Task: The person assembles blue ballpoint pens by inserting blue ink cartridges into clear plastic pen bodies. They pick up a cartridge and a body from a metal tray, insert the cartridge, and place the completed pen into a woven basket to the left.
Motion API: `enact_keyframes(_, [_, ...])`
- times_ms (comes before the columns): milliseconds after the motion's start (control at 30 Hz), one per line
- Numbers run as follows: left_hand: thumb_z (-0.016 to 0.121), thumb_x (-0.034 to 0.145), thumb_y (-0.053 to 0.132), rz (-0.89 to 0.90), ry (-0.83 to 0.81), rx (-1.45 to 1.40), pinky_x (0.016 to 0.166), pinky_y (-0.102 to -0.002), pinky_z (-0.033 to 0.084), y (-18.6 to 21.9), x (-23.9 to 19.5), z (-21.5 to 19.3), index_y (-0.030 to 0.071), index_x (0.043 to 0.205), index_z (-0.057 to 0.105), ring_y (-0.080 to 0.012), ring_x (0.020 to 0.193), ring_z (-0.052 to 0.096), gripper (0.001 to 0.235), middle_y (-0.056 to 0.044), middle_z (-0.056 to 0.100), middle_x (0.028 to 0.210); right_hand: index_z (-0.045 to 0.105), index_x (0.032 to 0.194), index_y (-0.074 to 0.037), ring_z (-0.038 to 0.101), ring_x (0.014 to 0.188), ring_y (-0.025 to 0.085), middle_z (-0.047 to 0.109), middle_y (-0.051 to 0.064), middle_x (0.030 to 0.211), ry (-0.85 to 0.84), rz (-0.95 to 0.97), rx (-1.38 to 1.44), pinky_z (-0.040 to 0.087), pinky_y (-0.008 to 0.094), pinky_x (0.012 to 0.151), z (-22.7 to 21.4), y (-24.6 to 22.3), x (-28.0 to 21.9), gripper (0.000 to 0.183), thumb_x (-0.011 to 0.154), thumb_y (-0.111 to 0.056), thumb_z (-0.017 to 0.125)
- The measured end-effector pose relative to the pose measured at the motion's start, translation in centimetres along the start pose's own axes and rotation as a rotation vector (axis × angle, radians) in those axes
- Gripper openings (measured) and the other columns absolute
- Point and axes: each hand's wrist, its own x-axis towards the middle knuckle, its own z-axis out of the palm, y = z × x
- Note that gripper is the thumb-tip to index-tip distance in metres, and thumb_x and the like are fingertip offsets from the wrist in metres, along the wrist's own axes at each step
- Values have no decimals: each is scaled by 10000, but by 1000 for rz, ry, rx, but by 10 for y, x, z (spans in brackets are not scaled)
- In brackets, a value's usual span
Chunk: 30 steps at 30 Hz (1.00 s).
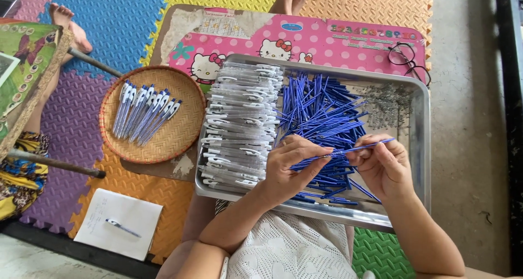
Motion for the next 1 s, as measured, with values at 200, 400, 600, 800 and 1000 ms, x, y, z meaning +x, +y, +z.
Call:
enact_keyframes(200, [805, 973, 145, 14, -5, -5, 962, -331, 544, 1, 1, -2, 175, 1218, 794, -178, 1022, 761, 247, -19, 809, 1110, 608, 1276, 76, 823, 975, 344, 778, 252, 1014, 31, 231, 103, 678, 433, 822, -13, 9, 4, 288, 1122, -129, 477])
enact_keyframes(400, [771, 1009, 129, 57, -238, 448, 1075, -331, 585, -44, -6, -70, 112, 1316, 673, -192, 1135, 731, 323, -54, 775, 1224, 724, 1267, 39, 780, 929, 265, 809, 162, 1048, -21, 281, 268, 627, 326, 835, 20, -36, 20, 256, 1139, -61, 527])
enact_keyframes(600, [815, 906, 34, 33, -401, 1132, 918, -340, 598, -93, 0, -166, 74, 1235, 772, -249, 1026, 716, 334, -113, 788, 1138, 727, 1276, 14, 752, 944, 255, 786, 155, 1077, -33, 223, 213, 596, 327, 890, 7, -40, 20, 238, 1159, -78, 541])
enact_keyframes(800, [763, 899, -49, 99, -574, 1306, 756, -352, 606, -88, 12, -169, 102, 1189, 745, -261, 911, 672, 328, -79, 688, 1015, 713, 1275, 22, 745, 947, 255, 768, 150, 1062, -9, 216, 131, 600, 320, 904, 3, -37, 20, 233, 1147, -64, 539])
enact_keyframes(1000, [651, 867, -151, -77, -697, 1179, 763, -382, 600, -94, 21, -172, 81, 1162, 621, -269, 881, 663, 376, -104, 651, 1036, 721, 1277, 31, 761, 949, 279, 776, 183, 1047, -32, 201, 114, 613, 330, 911, 10, -35, 22, 244, 1146, -43, 529])
